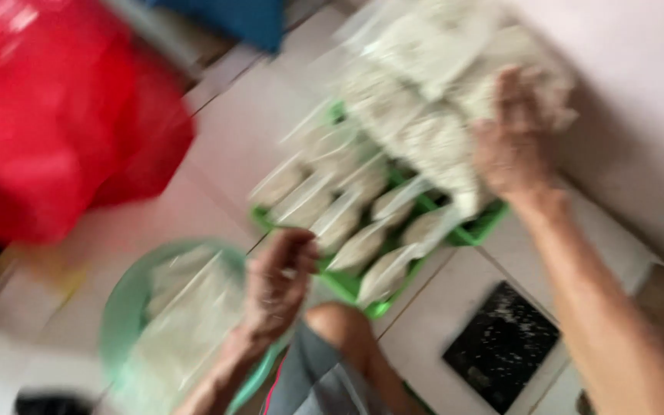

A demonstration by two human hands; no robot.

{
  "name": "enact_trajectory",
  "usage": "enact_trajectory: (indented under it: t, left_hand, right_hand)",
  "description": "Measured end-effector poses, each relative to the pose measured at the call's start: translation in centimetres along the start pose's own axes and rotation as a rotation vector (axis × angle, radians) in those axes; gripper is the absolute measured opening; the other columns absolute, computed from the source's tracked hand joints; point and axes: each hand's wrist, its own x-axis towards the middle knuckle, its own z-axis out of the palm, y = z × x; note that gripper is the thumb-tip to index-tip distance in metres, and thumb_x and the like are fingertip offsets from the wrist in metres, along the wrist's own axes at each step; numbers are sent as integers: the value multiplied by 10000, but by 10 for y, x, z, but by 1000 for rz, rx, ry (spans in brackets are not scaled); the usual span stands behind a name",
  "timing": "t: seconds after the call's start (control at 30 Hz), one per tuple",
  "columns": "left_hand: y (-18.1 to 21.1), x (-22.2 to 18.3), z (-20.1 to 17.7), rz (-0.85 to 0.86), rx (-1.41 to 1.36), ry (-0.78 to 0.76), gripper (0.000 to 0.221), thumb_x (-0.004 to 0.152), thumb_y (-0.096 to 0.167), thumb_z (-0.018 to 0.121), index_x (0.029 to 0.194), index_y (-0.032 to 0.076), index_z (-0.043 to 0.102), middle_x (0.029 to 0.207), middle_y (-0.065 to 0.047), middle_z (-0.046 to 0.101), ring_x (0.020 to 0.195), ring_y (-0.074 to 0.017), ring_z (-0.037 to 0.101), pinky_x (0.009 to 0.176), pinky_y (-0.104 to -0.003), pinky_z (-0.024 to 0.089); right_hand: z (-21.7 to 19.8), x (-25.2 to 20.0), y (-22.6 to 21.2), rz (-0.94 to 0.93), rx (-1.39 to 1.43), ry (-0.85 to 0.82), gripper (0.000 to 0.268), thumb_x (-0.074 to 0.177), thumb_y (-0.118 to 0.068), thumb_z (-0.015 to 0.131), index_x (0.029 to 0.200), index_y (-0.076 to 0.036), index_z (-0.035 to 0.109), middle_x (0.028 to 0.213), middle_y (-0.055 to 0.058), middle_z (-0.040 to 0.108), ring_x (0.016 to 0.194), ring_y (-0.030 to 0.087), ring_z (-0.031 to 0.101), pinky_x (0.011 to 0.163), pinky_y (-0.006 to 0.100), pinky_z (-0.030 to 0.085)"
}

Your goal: Scooping granular food material from a large container into small plastic bags and weighing them on a digital scale.

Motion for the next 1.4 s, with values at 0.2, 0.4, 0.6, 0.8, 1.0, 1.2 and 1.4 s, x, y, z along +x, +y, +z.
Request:
enact_trajectory:
  t: [0.2,0.4,0.6,0.8,1.0,1.2,1.4]
  left_hand:
    - [3,-89,-3,-108,-30,71,81,871,22,645,948,-2,642,639,-37,652,516,-122,572,464,-243,452]
    - [-21,-141,-27,-117,237,98,107,837,45,643,943,56,634,768,-76,669,530,-200,574,481,-322,465]
    - [-87,-160,-76,-50,399,76,280,754,2,656,1022,76,622,822,-62,646,621,-206,604,541,-321,499]
    - [-128,-117,-119,88,958,160,783,720,303,779,1335,-27,422,1297,-243,493,1217,-435,470,1023,-533,363]
    - [-151,-84,-113,-148,1087,-76,1254,579,748,784,1509,81,271,1493,-299,297,1371,-511,277,1013,-747,217]
    - [-146,-86,-107,-94,1108,-83,1261,543,624,865,1531,167,228,1437,-247,358,1320,-464,340,1009,-737,226]
    - [-101,-95,-121,13,1083,-55,1215,611,624,823,1543,117,231,1407,-303,398,1234,-477,435,987,-577,321]
  right_hand:
    - [-35,-15,-70,-120,130,51,574,1029,-47,613,1501,240,459,1545,551,360,1428,690,227,1045,737,-76]
    - [-73,-85,-233,-185,261,63,427,963,-84,587,1351,72,496,1352,253,505,1279,383,484,1165,491,366]
    - [-91,-146,-343,-155,659,-50,293,766,-81,737,1048,-15,691,1193,139,675,1163,347,624,947,422,486]
    - [-70,-190,-398,-40,1059,-220,251,856,-46,622,1082,61,647,1277,192,594,1295,371,509,1064,431,455]
    - [-67,-200,-410,-47,1067,-281,266,830,-40,649,1081,49,649,1240,177,620,1261,360,532,1041,425,459]
    - [-69,-202,-403,-1,1070,-303,292,829,-47,651,1111,29,644,1179,151,662,1173,334,603,1017,399,483]
    - [-93,-186,-384,123,1104,-362,320,837,-79,655,1142,19,651,1191,126,678,1016,245,698,894,317,572]
